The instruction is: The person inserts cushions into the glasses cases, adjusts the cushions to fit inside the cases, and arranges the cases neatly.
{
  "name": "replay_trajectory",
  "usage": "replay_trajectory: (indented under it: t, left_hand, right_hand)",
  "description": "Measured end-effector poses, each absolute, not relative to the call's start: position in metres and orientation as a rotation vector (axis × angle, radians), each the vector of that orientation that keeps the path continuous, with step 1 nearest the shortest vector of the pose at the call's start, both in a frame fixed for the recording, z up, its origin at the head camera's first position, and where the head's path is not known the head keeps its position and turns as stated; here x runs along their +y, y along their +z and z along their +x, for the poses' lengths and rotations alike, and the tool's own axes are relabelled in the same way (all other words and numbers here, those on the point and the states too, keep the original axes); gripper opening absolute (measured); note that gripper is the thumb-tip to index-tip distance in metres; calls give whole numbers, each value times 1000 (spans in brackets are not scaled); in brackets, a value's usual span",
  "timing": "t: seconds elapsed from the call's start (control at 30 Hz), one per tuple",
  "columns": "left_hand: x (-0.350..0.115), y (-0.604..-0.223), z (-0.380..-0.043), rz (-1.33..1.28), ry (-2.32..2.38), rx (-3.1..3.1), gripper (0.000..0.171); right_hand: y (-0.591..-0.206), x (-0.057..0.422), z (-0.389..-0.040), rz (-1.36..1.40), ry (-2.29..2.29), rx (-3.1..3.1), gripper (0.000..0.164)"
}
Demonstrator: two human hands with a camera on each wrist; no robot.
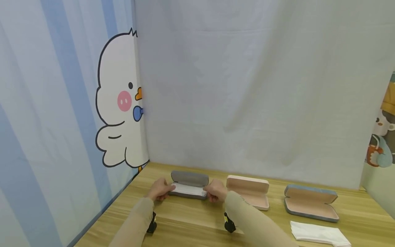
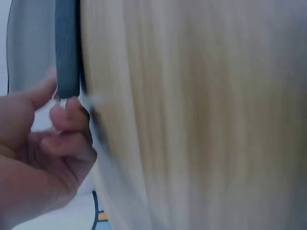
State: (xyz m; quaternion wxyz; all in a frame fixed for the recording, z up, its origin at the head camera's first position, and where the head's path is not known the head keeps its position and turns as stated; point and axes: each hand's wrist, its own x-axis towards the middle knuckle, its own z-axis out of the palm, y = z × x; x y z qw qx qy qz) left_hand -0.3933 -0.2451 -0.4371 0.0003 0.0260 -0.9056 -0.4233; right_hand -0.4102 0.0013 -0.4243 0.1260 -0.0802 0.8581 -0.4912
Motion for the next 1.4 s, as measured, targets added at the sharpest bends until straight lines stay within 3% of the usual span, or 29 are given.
replay_trajectory:
  t: [0.1, 0.2, 0.27, 0.37, 0.57, 0.73, 1.4]
  left_hand:
    - [-255, -438, -392, -8, -1302, -2911, 40]
    - [-260, -437, -394, -85, -1356, -2964, 72]
    - [-261, -436, -396, -142, -1400, -2980, 89]
    - [-258, -436, -399, -197, -1514, -2962, 99]
    - [-258, -438, -402, -153, -1772, -2916, 99]
    - [-261, -441, -402, -207, -1887, -2881, 99]
    - [-268, -441, -404, -329, -1930, -2835, 95]
  right_hand:
    - [-417, 10, -407, -323, -1336, 2447, 56]
    - [-417, 13, -404, -386, -1324, 2357, 94]
    - [-421, 13, -404, -414, -1348, 2315, 105]
    - [-427, 12, -406, -447, -1401, 2307, 103]
    - [-433, 12, -411, -450, -1494, 2287, 82]
    - [-438, 13, -416, -414, -1595, 2140, 74]
    - [-447, 10, -423, -352, -1732, 1983, 70]
